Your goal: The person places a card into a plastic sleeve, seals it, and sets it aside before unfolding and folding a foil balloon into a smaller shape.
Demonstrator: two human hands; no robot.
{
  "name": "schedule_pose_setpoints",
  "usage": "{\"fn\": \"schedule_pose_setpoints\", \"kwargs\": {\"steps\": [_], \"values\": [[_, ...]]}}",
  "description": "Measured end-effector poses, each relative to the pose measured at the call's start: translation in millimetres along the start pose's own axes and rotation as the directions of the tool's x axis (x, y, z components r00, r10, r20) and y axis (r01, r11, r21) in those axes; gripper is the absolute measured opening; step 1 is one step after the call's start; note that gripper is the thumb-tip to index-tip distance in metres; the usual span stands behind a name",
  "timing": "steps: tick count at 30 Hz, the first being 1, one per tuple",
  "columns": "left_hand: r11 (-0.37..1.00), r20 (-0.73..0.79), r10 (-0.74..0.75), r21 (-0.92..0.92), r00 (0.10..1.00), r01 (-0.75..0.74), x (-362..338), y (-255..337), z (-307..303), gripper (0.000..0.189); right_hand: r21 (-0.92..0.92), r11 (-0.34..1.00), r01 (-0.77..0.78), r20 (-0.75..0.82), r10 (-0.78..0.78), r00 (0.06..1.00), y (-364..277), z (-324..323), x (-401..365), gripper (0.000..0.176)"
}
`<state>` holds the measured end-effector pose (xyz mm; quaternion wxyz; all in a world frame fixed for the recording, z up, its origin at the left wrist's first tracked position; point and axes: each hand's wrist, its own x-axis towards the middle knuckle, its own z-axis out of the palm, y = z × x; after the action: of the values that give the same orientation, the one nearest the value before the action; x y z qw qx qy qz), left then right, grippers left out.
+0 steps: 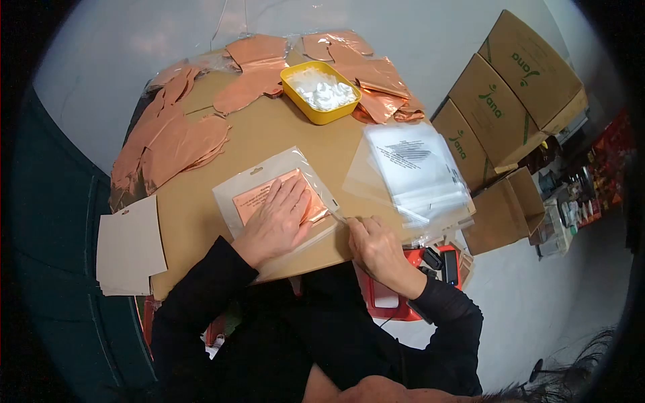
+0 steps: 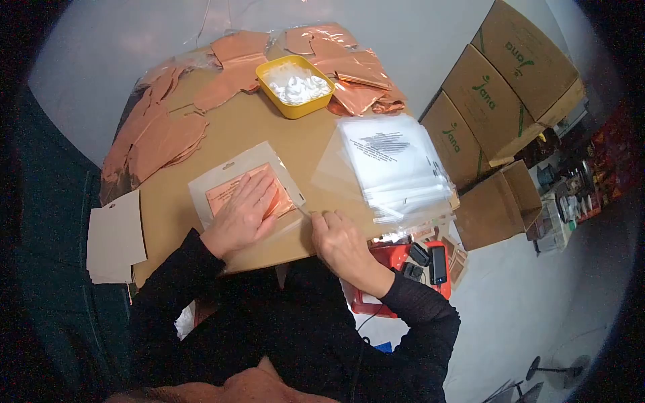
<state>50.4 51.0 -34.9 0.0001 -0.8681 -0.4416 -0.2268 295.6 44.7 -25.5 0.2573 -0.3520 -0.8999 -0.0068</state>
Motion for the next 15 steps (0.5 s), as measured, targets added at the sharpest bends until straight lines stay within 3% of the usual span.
{"fn": "schedule_pose_setpoints", "kwargs": {"steps": [8,15], "values": [[1.000,-0.048,0.022,-0.006,0.999,-0.022,-0.3,1.7,1.3,0.049,0.082,0.997,0.005,0.019,-0.007,1.000,0.3,8.9,11.1,0.012],[0.998,-0.063,0.056,0.038,0.996,-0.054,-0.3,1.9,2.2,0.044,0.178,0.983,0.049,0.073,-0.063,0.995,9.6,9.1,15.4,0.017]]}}
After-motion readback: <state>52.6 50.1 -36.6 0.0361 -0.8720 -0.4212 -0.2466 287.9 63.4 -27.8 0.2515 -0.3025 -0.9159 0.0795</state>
